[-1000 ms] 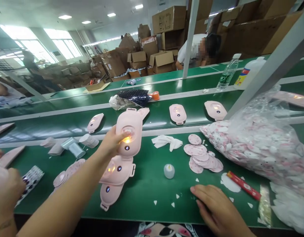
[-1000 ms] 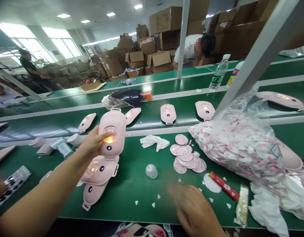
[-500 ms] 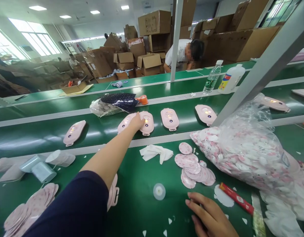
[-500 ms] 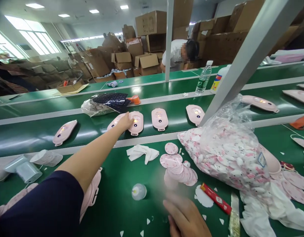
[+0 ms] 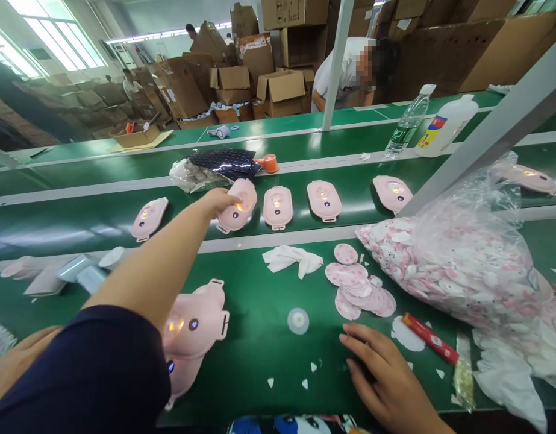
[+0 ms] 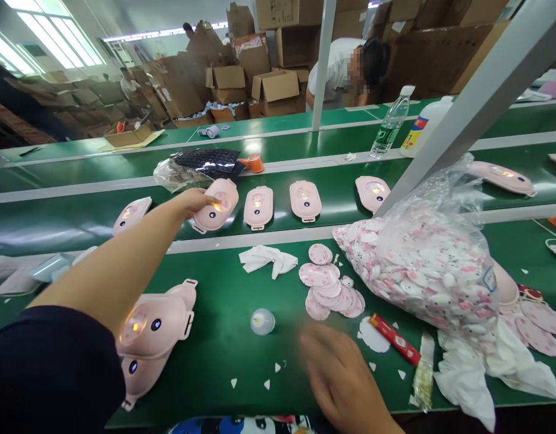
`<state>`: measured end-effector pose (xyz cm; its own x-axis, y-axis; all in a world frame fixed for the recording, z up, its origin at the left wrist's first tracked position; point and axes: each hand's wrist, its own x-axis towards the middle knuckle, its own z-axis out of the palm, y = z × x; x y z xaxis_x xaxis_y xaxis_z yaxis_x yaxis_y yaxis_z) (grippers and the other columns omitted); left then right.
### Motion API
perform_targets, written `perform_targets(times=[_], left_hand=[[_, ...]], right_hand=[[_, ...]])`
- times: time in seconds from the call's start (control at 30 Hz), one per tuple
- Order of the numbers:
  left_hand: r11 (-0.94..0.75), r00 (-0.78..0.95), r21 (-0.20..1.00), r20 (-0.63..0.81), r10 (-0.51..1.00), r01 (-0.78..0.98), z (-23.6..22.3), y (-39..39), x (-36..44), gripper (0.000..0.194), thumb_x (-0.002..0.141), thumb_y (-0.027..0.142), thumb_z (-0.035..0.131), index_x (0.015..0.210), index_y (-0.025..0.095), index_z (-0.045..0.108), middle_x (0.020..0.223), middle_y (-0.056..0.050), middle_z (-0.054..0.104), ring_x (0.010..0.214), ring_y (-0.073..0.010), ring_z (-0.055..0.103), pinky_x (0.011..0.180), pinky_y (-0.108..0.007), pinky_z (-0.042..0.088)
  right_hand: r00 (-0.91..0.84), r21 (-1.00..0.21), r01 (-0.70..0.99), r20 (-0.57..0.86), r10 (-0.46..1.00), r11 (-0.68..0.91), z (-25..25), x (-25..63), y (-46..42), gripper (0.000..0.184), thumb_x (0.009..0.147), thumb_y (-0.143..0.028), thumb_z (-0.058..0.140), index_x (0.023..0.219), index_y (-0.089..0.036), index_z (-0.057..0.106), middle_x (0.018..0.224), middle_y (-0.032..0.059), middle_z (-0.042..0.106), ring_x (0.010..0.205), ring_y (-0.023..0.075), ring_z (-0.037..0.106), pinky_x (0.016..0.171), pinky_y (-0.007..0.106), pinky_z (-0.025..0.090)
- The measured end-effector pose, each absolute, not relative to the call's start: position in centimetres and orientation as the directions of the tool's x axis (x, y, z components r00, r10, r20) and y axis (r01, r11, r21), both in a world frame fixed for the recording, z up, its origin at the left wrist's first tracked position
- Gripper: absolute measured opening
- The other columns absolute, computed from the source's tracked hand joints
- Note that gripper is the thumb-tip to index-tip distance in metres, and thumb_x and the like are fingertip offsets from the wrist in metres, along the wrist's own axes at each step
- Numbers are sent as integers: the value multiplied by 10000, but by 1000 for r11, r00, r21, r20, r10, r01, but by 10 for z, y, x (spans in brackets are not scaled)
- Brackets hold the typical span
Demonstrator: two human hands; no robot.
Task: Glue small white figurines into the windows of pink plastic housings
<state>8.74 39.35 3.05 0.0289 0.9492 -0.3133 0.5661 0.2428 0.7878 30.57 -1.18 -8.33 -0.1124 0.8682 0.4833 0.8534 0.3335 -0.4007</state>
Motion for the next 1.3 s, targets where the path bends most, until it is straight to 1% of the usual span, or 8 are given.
perform_targets(times=[0.07, 0.23, 0.33, 0.43, 0.67, 0.9, 1.03, 1.3], left_hand=[[193, 62, 886, -241, 969, 422, 47, 364, 71, 340, 777, 252, 766, 1068, 110, 664, 877, -80, 732, 807, -237, 708, 736, -384, 585], [107, 203, 994, -107, 973, 8, 69, 245, 25, 391, 813, 409, 691, 1113, 159, 679, 938, -16, 744, 893, -218, 698, 782, -323, 570], [219, 186, 965, -191, 964, -146, 55, 175, 11, 427, 674, 377, 818, 1027, 167, 701, 890, -51, 758, 759, -212, 700, 660, -290, 597], [337, 133, 903, -312, 941, -265, 32, 127, 11, 477, 593, 296, 880, 1021, 189, 698, 912, -61, 766, 755, -224, 713, 664, -302, 608], [348, 167, 871, -307, 937, -346, 6, 78, 26, 481, 605, 275, 865, 1048, 213, 688, 957, -51, 765, 842, -223, 725, 702, -278, 600], [213, 265, 938, -140, 954, -273, -1, 58, 28, 443, 737, 225, 809, 1151, 302, 673, 1048, -17, 761, 928, -196, 723, 757, -254, 607], [147, 282, 959, -76, 956, -241, 8, 50, 29, 401, 755, 183, 785, 1123, 307, 683, 1017, -13, 772, 881, -197, 737, 724, -256, 621], [111, 323, 964, -29, 946, -240, 24, 44, 35, 396, 724, 109, 764, 1074, 274, 682, 964, -25, 783, 844, -226, 754, 696, -273, 628]], right_hand=[[-111, -421, 850, 445, 889, 317, -78, 301, -8, 337, 909, -166, 517, 1238, -216, 570, 1203, 111, 656, 1099, 240, 640, 881, 412, 568], [-13, -528, 829, 313, 950, 186, -64, 275, 17, 498, 919, -314, 555, 1392, -219, 434, 1309, 145, 603, 1201, 310, 583, 965, 529, 509], [18, -644, 753, 225, 974, 135, -61, 259, 35, 549, 912, -320, 559, 1431, -229, 405, 1360, 148, 563, 1271, 331, 518, 1030, 575, 432], [-16, -696, 705, 179, 984, 138, -63, 252, 49, 391, 884, -267, 559, 1274, -234, 548, 1238, 119, 640, 1164, 316, 585, 986, 560, 457], [-46, -766, 611, 214, 976, 197, -41, 272, 41, 325, 951, -339, 522, 1252, -222, 488, 1281, 113, 622, 1122, 228, 626, 919, 390, 528], [-357, -533, 656, 404, 842, 534, 40, 292, 12, 398, 908, -263, 624, 1302, -263, 565, 1015, 61, 605, 926, 195, 606, 767, 327, 526], [-395, -423, 698, 446, 803, 578, 64, 290, 5, 328, 901, -291, 629, 1222, -225, 632, 930, 66, 604, 821, 180, 582, 674, 317, 519], [-411, -373, 724, 442, 797, 580, 71, 287, -3, 304, 923, -350, 609, 1180, -199, 667, 919, 75, 582, 783, 167, 562, 628, 293, 518]])
